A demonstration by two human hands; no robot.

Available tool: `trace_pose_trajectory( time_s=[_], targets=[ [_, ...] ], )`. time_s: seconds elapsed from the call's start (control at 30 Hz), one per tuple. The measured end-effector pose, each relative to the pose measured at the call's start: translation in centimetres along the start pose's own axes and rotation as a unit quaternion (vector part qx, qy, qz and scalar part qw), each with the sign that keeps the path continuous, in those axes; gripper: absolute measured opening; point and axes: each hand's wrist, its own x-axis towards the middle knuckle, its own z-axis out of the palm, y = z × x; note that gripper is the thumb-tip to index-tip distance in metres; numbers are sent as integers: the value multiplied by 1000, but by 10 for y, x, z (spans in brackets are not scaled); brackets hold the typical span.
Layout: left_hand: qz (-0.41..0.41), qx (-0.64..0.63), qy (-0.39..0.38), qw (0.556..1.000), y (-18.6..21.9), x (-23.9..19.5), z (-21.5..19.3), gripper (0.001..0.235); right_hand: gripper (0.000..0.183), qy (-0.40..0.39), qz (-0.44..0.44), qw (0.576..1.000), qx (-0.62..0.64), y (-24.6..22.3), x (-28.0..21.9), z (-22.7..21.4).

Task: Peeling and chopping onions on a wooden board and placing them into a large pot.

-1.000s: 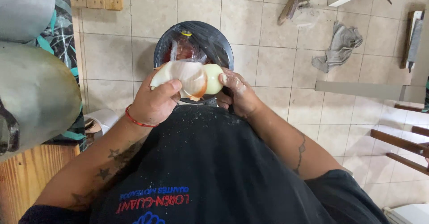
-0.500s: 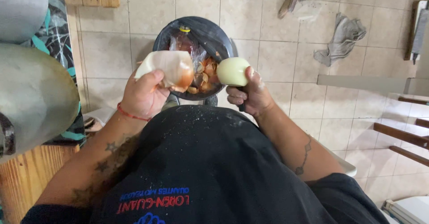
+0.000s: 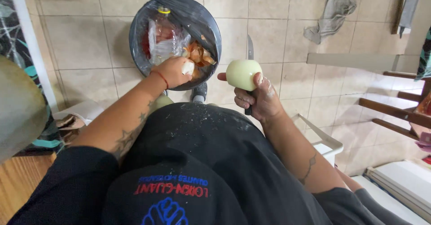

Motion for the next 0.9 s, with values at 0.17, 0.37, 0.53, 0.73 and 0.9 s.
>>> trace_pose_trajectory(
  time_s=[0.17, 0.37, 0.53, 0.73, 0.9],
  targets=[
    [-50, 135, -86, 986, -6, 14, 11, 103, 58, 79, -17, 997, -17, 2, -13, -4],
    [-66, 94, 14, 993, 2, 1, -13, 36, 49, 89, -32, 996, -7, -11, -22, 4],
    [-177, -347, 11, 921, 19, -7, -11, 37, 48, 89, -40, 995, -8, -8, -19, -3],
    [-74, -88, 82, 990, -35, -10, 7, 36, 46, 45, -30, 998, -34, -15, -14, 6],
    [10, 47, 180, 983, -46, -28, 8, 56, 46, 15, -15, 997, -71, -14, -20, 11]
  ],
)
